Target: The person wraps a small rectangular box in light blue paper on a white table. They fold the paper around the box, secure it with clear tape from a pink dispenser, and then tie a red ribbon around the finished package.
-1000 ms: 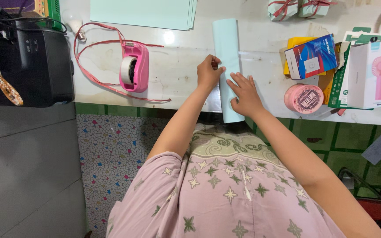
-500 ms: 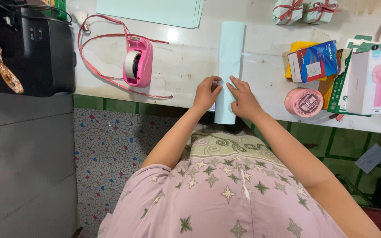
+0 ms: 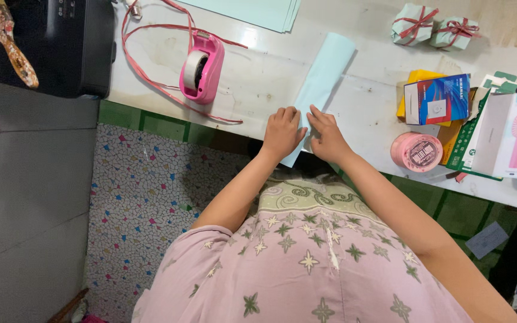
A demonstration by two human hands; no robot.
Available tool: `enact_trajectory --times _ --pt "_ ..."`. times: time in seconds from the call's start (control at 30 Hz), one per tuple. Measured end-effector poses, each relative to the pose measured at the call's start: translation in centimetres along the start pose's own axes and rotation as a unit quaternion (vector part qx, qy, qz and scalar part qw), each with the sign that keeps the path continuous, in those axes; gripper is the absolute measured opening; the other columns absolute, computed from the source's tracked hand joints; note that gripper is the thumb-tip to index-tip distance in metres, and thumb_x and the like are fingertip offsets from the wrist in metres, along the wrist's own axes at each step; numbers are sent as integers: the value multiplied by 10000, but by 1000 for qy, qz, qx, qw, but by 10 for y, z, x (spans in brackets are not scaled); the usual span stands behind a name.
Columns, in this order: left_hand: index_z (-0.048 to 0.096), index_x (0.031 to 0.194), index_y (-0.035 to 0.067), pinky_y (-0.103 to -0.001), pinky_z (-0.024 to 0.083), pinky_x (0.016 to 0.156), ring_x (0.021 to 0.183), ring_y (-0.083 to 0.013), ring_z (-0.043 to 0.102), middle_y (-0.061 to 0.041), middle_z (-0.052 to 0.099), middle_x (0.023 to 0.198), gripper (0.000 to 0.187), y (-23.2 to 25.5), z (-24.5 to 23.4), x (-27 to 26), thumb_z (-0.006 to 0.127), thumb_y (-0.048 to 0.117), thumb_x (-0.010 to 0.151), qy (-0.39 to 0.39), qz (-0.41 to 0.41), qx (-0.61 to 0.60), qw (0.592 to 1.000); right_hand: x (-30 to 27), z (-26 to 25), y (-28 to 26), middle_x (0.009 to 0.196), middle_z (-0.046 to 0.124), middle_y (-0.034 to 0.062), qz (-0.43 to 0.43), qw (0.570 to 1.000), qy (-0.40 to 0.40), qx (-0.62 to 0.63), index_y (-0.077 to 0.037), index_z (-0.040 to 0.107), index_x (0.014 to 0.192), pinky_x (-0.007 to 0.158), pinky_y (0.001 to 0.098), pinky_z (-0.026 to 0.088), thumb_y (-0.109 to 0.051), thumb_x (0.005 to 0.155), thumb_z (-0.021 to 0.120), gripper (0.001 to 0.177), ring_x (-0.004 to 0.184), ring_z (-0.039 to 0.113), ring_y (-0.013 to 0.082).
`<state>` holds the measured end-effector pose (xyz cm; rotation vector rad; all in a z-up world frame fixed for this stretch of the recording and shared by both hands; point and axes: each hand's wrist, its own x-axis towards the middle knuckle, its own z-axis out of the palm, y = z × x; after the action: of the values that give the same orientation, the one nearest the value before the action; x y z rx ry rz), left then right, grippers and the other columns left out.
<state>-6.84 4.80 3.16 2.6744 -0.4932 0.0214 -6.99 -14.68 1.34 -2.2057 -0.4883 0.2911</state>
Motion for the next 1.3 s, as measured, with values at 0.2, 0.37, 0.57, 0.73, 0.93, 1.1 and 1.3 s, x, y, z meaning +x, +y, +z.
enact_trajectory --times 0.2,0.37,0.57,0.73,0.93,1.1,1.3 --pt "574 1311 17 -424 471 867 1105 -288 557 -125 569 1265 782 16 -3 -10 848 414 694 40 -60 72 995 15 2 -20 1624 398 184 48 995 -56 73 13 491 1490 1109 406 431 28 744 558 749 1407 441 386" --pt "561 1330 36 -434 474 920 1188 -310 547 -144 560 1337 715 5 6 -7 848 317 738 36 -83 11 996 21 -13 -28 1596 441 177 24 994 -74 71 10 511 1464 1103 394 442 46 772 517 693 1412 468 368" --pt "576 1339 57 -517 417 1041 1280 -301 511 -119 552 1390 695 -23 2 3 792 211 696 33 -19 40 998 29 -33 -19 1494 514 171 -126 967 -38 -220 7 591 1347 1147 517 374 43 746 622 604 1399 456 372" --pt "564 1393 31 -592 337 1148 1355 -286 480 -103 536 1427 674 -16 -1 2 762 216 776 21 -7 105 994 33 -29 -17 1542 478 167 -115 969 -30 -218 -17 570 1376 1088 481 430 44 785 629 597 1389 477 350" --pt "514 1442 -24 -700 176 1197 1439 -304 391 -136 482 1493 776 6 6 -9 724 426 846 -25 -17 95 995 34 -32 -13 1556 453 182 -126 961 -52 -240 0 538 1402 1049 478 433 7 708 695 711 1332 492 349" --pt "420 1542 -41 -650 97 1226 1535 -313 280 -190 367 1620 951 11 22 -14 622 628 896 -68 -31 154 985 36 -30 -13 1583 427 181 -117 957 -61 -259 -14 519 1409 1018 476 438 -15 700 729 740 1302 506 348" --pt "324 1606 26 -595 92 1201 1566 -292 207 -171 284 1681 1004 11 35 -21 493 741 922 -71 -46 176 981 47 -32 -13 1539 553 159 -111 958 -61 -258 -43 580 1338 987 464 456 39 714 656 635 1205 561 340"
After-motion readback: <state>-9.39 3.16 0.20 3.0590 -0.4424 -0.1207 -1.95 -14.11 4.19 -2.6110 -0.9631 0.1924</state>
